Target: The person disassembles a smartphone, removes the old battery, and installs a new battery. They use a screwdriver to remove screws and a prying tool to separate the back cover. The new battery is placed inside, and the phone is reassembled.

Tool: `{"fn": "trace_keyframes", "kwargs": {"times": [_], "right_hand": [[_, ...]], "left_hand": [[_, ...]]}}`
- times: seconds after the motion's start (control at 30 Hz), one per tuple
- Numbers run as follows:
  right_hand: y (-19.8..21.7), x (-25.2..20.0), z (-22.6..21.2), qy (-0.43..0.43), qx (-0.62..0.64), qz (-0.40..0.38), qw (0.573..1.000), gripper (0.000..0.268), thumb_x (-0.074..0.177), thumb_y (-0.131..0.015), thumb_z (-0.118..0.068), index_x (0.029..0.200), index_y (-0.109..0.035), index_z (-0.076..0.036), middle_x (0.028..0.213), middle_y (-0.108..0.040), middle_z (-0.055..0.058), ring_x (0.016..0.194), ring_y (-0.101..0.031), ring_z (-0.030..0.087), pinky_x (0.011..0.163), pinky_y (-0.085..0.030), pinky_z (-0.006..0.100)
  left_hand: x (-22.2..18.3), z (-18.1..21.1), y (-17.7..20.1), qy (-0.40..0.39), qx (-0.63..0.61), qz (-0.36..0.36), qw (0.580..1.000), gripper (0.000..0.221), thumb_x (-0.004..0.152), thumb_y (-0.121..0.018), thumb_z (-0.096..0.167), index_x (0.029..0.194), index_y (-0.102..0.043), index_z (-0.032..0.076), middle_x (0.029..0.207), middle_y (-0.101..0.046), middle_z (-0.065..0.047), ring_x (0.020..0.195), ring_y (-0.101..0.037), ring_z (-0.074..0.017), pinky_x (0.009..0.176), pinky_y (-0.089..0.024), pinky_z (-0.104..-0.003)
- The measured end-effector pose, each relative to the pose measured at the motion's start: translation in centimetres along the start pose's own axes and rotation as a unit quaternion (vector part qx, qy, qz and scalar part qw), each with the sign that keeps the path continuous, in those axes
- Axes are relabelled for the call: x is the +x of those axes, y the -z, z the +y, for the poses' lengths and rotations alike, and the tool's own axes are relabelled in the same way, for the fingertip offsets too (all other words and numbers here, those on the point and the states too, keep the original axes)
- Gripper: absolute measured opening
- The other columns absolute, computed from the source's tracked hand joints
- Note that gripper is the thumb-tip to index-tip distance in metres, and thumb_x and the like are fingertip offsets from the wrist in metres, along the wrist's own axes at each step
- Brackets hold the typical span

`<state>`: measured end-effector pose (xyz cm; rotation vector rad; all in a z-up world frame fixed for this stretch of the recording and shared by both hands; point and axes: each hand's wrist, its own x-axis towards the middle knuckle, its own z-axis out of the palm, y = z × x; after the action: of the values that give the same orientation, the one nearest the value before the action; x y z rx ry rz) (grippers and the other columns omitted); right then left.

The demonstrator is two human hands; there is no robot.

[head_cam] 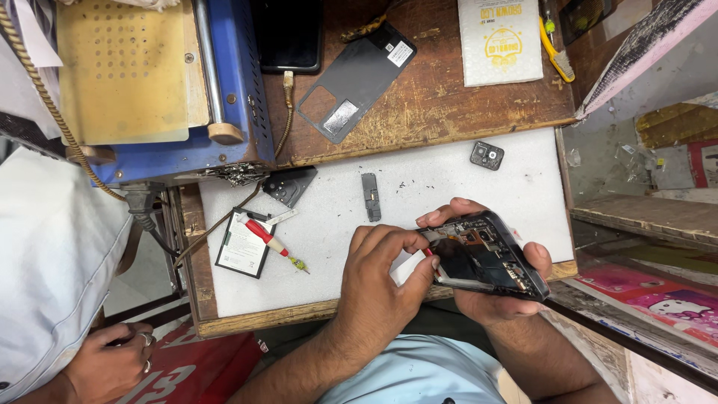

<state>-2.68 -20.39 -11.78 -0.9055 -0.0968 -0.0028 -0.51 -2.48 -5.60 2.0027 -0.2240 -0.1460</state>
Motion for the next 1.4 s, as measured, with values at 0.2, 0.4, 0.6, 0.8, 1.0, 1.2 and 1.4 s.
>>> {"fn": "trace_keyframes", "kwargs": {"times": [0.2,0.4,0.6,0.8,1.0,1.2,1.4], "right_hand": [[0.1,0.2,0.2,0.007,0.018,-0.014,1.000,0.103,0.094,-0.050,-0.082,0.143,-0.048,0.008,0.123,-0.062,0.029,0.126,-0.059,0.042,0.111,-0.052,0.058],[0.2,1.3,0.5,-0.009,0.059,-0.027,0.998,0.111,0.086,-0.067,-0.080,0.147,-0.046,0.010,0.118,-0.061,0.029,0.120,-0.059,0.040,0.102,-0.054,0.054],[-0.6,1.7,0.7,-0.040,0.081,-0.047,0.995,0.113,0.085,-0.068,-0.081,0.146,-0.045,0.012,0.119,-0.059,0.030,0.120,-0.059,0.038,0.107,-0.054,0.052],[-0.4,1.9,3.1,0.078,-0.015,-0.129,0.988,0.056,0.100,-0.053,-0.066,0.150,-0.039,-0.044,0.144,-0.047,0.036,0.125,-0.062,0.045,0.095,-0.064,0.059],[0.2,0.2,3.6,-0.005,0.042,-0.120,0.992,0.058,0.104,-0.051,-0.063,0.155,-0.031,-0.045,0.158,-0.039,0.038,0.127,-0.060,0.046,0.094,-0.060,0.059],[1.6,-0.8,4.0,-0.098,0.042,-0.005,0.994,0.079,0.098,-0.057,-0.067,0.158,-0.028,-0.024,0.151,-0.044,0.030,0.137,-0.052,0.038,0.115,-0.048,0.054],[2.2,0.0,4.5,-0.194,0.190,-0.009,0.962,0.049,0.111,-0.061,-0.044,0.132,-0.045,-0.003,0.126,-0.058,0.019,0.118,-0.061,0.031,0.104,-0.055,0.048]], "left_hand": [[-0.2,0.2,0.2,-0.038,-0.013,-0.007,0.999,0.015,0.088,-0.078,0.007,0.099,-0.068,0.004,0.104,-0.064,-0.010,0.106,-0.058,-0.0276,0.092,-0.051,-0.040],[-0.9,1.2,1.2,-0.121,0.011,-0.002,0.993,0.019,0.079,-0.075,0.007,0.095,-0.066,0.003,0.119,-0.064,-0.015,0.126,-0.052,-0.0393,0.107,-0.043,-0.052],[-0.3,2.3,2.5,-0.114,0.025,-0.045,0.992,0.017,0.078,-0.075,0.009,0.091,-0.064,0.004,0.110,-0.067,-0.011,0.129,-0.051,-0.0417,0.112,-0.036,-0.059],[-0.1,3.4,4.4,-0.057,-0.001,-0.075,0.996,0.015,0.083,-0.076,0.012,0.081,-0.062,0.008,0.088,-0.068,-0.006,0.105,-0.060,-0.0279,0.095,-0.044,-0.047],[1.2,3.9,4.9,0.098,-0.151,-0.112,0.977,0.015,0.089,-0.073,0.011,0.093,-0.060,0.007,0.076,-0.061,-0.002,0.069,-0.058,-0.0087,0.061,-0.048,-0.026],[2.6,3.6,5.4,0.097,-0.306,-0.112,0.941,0.018,0.100,-0.063,0.004,0.115,-0.069,-0.003,0.084,-0.060,0.000,0.072,-0.052,-0.0033,0.065,-0.045,-0.021],[5.6,2.2,4.3,0.081,-0.287,-0.116,0.947,0.041,0.099,-0.062,0.011,0.139,-0.056,0.010,0.108,-0.072,0.000,0.081,-0.070,-0.0021,0.069,-0.059,-0.019]]}}
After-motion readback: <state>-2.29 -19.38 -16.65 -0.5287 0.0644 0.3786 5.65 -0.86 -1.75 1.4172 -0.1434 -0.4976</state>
